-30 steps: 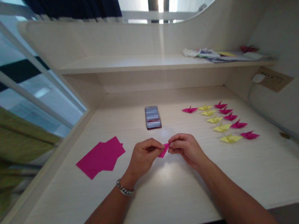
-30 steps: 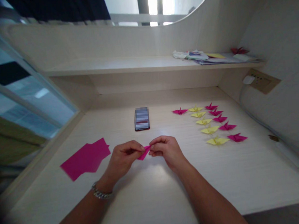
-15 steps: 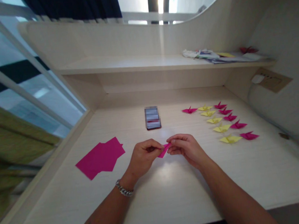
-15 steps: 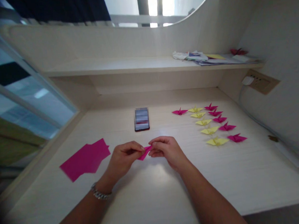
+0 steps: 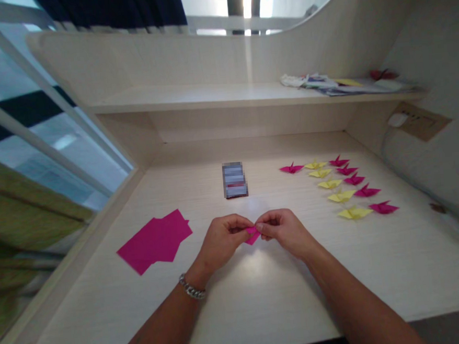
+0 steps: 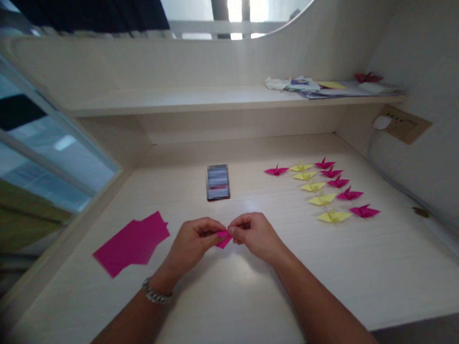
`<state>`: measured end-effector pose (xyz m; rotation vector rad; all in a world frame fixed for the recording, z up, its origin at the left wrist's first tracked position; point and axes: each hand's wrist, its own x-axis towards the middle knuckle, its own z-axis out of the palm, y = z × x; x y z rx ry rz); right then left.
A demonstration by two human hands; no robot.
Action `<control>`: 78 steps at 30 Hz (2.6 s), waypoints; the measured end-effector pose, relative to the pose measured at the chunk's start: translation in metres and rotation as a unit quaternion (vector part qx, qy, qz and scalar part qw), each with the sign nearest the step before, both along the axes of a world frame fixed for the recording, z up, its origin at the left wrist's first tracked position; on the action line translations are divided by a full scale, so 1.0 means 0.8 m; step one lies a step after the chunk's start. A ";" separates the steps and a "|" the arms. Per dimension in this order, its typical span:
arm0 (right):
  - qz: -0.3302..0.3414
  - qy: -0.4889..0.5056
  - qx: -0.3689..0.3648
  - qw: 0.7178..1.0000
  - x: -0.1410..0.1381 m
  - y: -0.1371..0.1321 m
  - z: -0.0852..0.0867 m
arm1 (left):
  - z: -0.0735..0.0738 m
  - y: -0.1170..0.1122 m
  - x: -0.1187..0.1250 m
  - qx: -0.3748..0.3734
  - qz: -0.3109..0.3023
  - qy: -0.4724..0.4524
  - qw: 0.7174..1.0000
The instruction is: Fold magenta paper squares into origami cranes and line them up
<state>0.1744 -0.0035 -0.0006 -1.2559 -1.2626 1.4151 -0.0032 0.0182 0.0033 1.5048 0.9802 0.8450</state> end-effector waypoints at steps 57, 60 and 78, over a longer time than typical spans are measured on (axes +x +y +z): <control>-0.034 -0.077 0.045 0.995 -0.012 0.002 -0.011 | -0.009 0.004 0.003 -0.061 0.013 -0.027 0.998; -0.022 -0.051 0.030 0.998 -0.010 0.004 -0.011 | -0.007 0.005 0.001 -0.050 0.033 -0.026 0.998; -0.031 0.008 0.014 0.999 0.003 0.011 -0.011 | -0.005 0.007 0.000 -0.007 0.039 0.030 0.999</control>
